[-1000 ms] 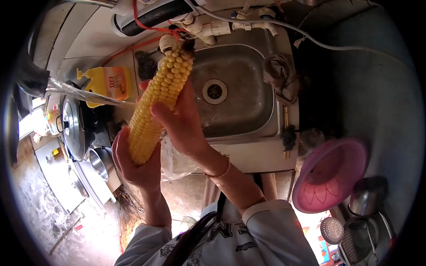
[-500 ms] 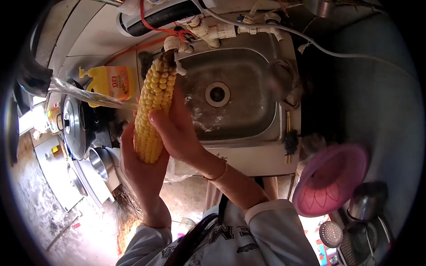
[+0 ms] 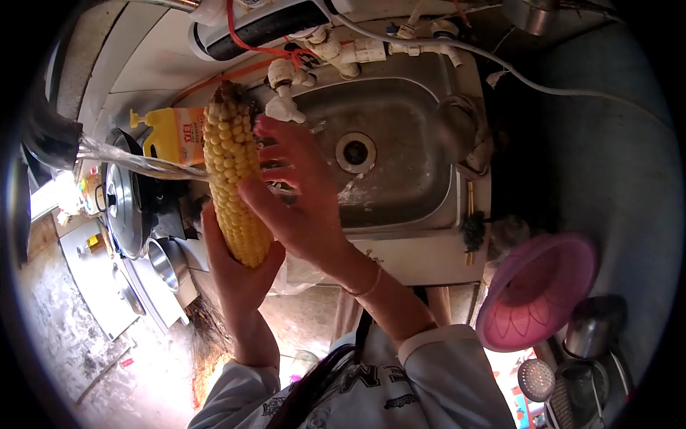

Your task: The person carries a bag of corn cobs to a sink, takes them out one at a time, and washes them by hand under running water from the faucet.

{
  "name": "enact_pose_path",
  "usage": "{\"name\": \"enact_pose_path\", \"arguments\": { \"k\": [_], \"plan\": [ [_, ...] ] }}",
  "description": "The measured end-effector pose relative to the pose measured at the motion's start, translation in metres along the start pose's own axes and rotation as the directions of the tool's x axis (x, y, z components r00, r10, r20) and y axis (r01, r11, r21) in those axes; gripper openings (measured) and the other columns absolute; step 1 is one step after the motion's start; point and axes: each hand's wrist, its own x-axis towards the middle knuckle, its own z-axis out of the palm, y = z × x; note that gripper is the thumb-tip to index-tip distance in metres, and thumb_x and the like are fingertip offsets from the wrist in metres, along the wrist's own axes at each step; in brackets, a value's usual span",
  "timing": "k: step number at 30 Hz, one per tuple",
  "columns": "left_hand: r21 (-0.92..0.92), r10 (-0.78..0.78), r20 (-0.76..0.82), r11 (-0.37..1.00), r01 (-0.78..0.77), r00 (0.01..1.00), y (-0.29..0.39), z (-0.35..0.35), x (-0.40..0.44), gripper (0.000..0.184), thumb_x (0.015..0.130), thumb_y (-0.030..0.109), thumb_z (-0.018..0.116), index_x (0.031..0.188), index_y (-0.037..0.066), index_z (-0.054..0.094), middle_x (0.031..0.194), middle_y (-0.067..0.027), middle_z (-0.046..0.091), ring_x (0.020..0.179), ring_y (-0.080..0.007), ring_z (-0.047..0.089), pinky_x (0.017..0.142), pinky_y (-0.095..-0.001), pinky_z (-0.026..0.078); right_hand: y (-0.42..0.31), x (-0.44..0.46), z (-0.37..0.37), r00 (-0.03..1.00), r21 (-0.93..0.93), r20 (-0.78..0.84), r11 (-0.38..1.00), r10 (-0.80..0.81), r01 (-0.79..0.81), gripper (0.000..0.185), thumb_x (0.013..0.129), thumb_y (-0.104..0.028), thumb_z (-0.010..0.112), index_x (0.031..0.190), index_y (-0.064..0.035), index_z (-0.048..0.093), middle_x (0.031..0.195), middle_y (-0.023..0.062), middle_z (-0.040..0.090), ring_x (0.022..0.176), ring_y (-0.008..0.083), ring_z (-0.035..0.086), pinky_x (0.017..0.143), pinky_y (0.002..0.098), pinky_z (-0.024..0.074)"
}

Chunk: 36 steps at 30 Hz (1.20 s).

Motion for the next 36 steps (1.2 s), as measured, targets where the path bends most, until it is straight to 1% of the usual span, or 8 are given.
{"name": "enact_pose_path", "arguments": {
  "k": [3, 12, 19, 21, 24, 28, 31, 36],
  "plan": [
    [0.143, 0.098, -0.084, 0.986, -0.086, 0.992, -0.003, 0.003, 0.000, 0.064, 0.054, 0.005, 0.067, 0.113, 0.002, 0.042, 0.099, -0.0143, 0.046, 0.090, -0.0295, 0.048, 0.078, -0.0378, 0.041, -0.004, -0.002, -0.001, 0.990, -0.158, -0.126, 0.986, -0.062, 0.042, 0.039, 0.074, -0.004, 0.066, 0.110, -0.0009, 0.050, 0.102, 0.0071, 0.054, 0.081, 0.0101, 0.057, 0.062, 0.0216, 0.0491],
    [0.325, 0.216, -0.058, 0.927, -0.186, 0.975, 0.005, 0.004, 0.001, 0.063, 0.054, 0.005, 0.067, 0.111, 0.002, 0.042, 0.101, -0.0148, 0.045, 0.090, -0.0316, 0.047, 0.079, -0.0389, 0.041, -0.004, 0.006, -0.007, 0.929, -0.405, -0.166, 0.881, -0.332, 0.242, 0.003, 0.078, 0.000, 0.059, 0.081, -0.0002, 0.058, 0.073, 0.0065, 0.058, 0.061, 0.0079, 0.056, 0.052, 0.0201, 0.0446],
    [0.187, 0.054, -0.011, 0.981, -0.051, 0.998, 0.005, 0.008, -0.008, 0.063, 0.054, 0.006, 0.069, 0.111, 0.002, 0.043, 0.100, -0.0143, 0.045, 0.091, -0.0307, 0.048, 0.079, -0.0382, 0.041, -0.003, 0.019, -0.016, 0.964, -0.386, -0.238, 0.922, -0.119, 0.019, 0.013, 0.086, -0.007, 0.050, 0.075, -0.0011, 0.053, 0.060, 0.0038, 0.052, 0.051, 0.0060, 0.049, 0.047, 0.0187, 0.0395],
    [0.204, 0.061, -0.016, 0.977, -0.056, 0.998, 0.005, 0.007, -0.009, 0.063, 0.054, 0.007, 0.069, 0.111, 0.002, 0.043, 0.100, -0.0141, 0.045, 0.091, -0.0303, 0.048, 0.078, -0.0381, 0.041, -0.001, 0.015, -0.023, 0.977, -0.148, -0.215, 0.989, -0.009, -0.024, 0.021, 0.090, -0.011, 0.046, 0.071, -0.0026, 0.047, 0.057, 0.0008, 0.046, 0.048, 0.0045, 0.043, 0.043, 0.0185, 0.0347],
    [0.197, 0.055, -0.024, 0.979, -0.049, 0.998, 0.004, 0.006, -0.008, 0.063, 0.054, 0.006, 0.070, 0.111, 0.003, 0.044, 0.100, -0.0137, 0.045, 0.091, -0.0296, 0.049, 0.077, -0.0377, 0.042, -0.010, 0.008, -0.021, 0.988, -0.200, -0.156, 0.979, 0.014, -0.045, 0.033, 0.095, -0.018, 0.033, 0.068, -0.0042, 0.043, 0.058, 0.0005, 0.043, 0.048, 0.0060, 0.038, 0.046, 0.0190, 0.0322],
    [0.332, 0.165, -0.022, 0.932, -0.149, 0.986, 0.008, 0.007, -0.006, 0.065, 0.055, 0.005, 0.070, 0.115, 0.005, 0.045, 0.101, -0.0132, 0.045, 0.090, -0.0290, 0.049, 0.076, -0.0374, 0.043, -0.004, 0.004, -0.017, 0.991, -0.082, -0.132, 0.996, 0.016, -0.027, 0.020, 0.090, -0.015, 0.044, 0.074, -0.0037, 0.046, 0.060, -0.0015, 0.046, 0.053, 0.0033, 0.044, 0.047, 0.0194, 0.0361],
    [0.474, 0.242, -0.186, 0.871, -0.129, 0.952, 0.005, 0.017, -0.012, 0.070, 0.055, 0.004, 0.071, 0.120, 0.007, 0.044, 0.101, -0.0129, 0.046, 0.090, -0.0284, 0.049, 0.076, -0.0380, 0.044, -0.007, 0.006, -0.009, 0.993, -0.413, -0.042, 0.907, -0.108, 0.081, 0.016, 0.090, -0.018, 0.045, 0.083, -0.0040, 0.048, 0.071, -0.0004, 0.051, 0.061, 0.0042, 0.048, 0.052, 0.0197, 0.0403],
    [0.540, 0.286, -0.079, 0.818, -0.201, 0.955, 0.014, 0.001, -0.010, 0.075, 0.053, 0.004, 0.072, 0.122, 0.008, 0.044, 0.106, -0.0113, 0.047, 0.088, -0.0274, 0.049, 0.077, -0.0374, 0.042, 0.005, 0.004, -0.015, 0.999, -0.065, -0.013, 0.997, 0.045, -0.045, 0.017, 0.091, -0.019, 0.045, 0.097, -0.0037, 0.045, 0.089, 0.0025, 0.054, 0.077, 0.0065, 0.053, 0.066, 0.0207, 0.0450]
  ]
}}
